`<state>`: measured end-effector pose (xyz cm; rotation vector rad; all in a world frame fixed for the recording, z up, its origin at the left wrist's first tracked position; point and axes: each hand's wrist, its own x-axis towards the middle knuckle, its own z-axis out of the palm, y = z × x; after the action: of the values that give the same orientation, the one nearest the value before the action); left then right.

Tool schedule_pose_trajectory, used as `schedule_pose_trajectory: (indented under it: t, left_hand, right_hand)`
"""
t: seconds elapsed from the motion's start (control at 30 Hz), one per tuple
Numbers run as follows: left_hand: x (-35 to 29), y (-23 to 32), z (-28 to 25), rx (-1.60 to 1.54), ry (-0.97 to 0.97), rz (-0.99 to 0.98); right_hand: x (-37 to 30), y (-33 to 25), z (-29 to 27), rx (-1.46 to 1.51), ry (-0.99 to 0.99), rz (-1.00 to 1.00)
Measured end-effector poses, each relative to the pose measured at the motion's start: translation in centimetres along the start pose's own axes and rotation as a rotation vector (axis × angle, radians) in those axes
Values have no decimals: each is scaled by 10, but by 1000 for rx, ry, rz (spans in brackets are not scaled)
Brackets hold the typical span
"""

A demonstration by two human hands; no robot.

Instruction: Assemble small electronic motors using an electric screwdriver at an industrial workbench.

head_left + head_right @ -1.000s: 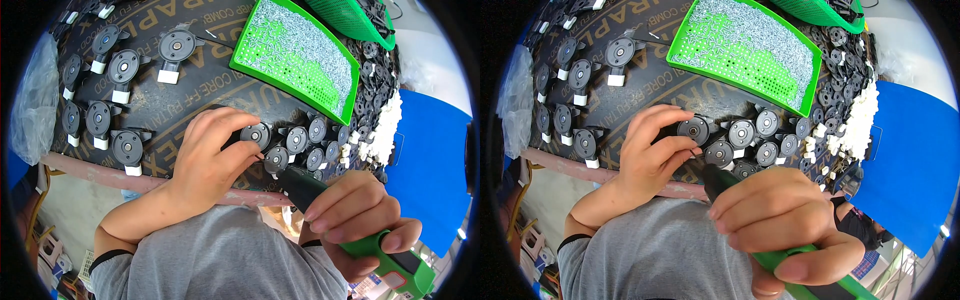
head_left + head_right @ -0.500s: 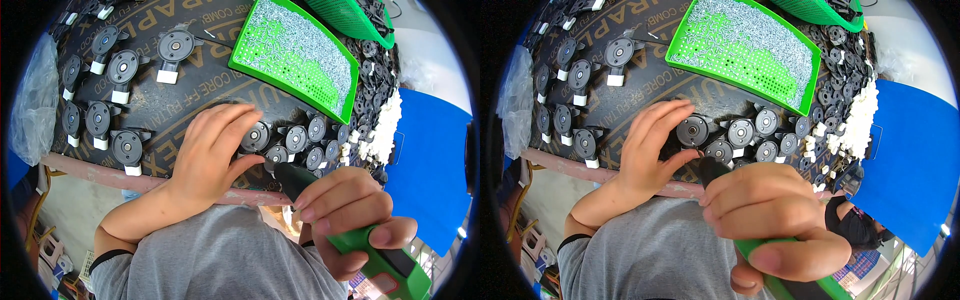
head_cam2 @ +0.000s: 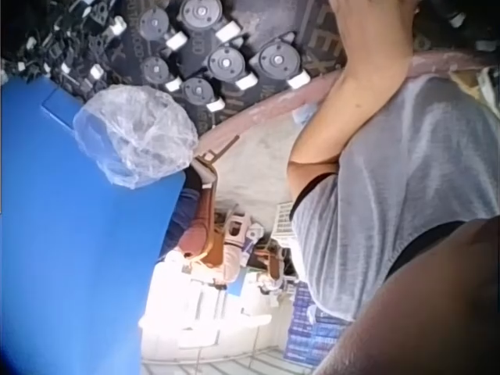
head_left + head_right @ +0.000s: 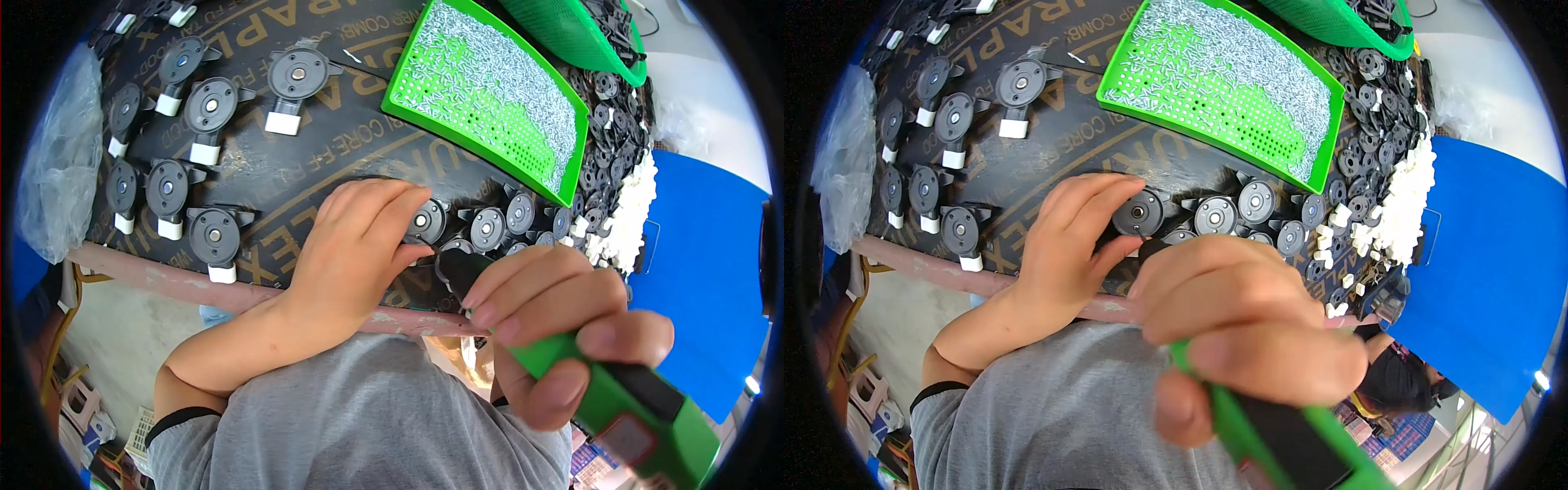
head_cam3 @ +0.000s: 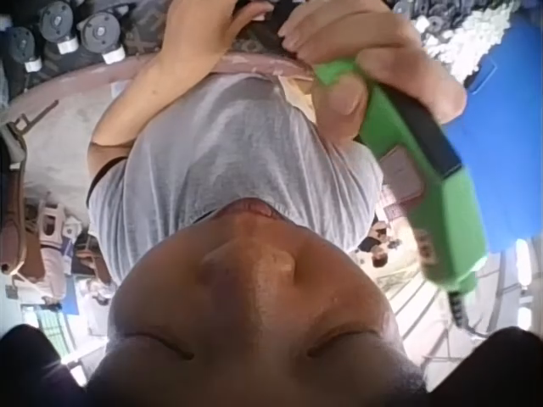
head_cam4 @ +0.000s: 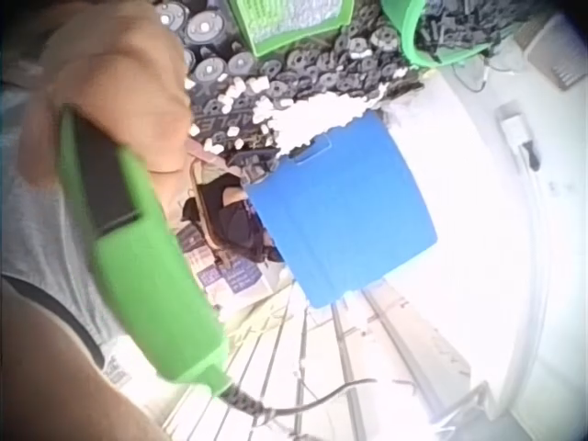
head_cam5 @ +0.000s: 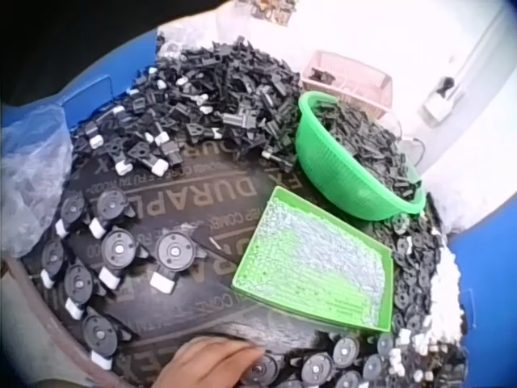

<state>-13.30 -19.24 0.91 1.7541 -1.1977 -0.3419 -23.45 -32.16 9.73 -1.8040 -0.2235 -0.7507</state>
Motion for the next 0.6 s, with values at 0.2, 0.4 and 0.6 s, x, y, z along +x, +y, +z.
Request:
schedule_pose_trajectory:
  t: [0.2, 0.4, 0.6]
  left_hand:
    - [-3, -1, 7, 20, 54, 27]
    - [-15, 10, -38, 73, 21, 64]
    - [-35, 12, -132, 742, -119, -8]
  right_hand:
    - [7, -14, -8, -34, 50, -61]
    - [-3, -42, -40, -513, 380, -20]
    - [-25, -52, -103, -945, 528, 84]
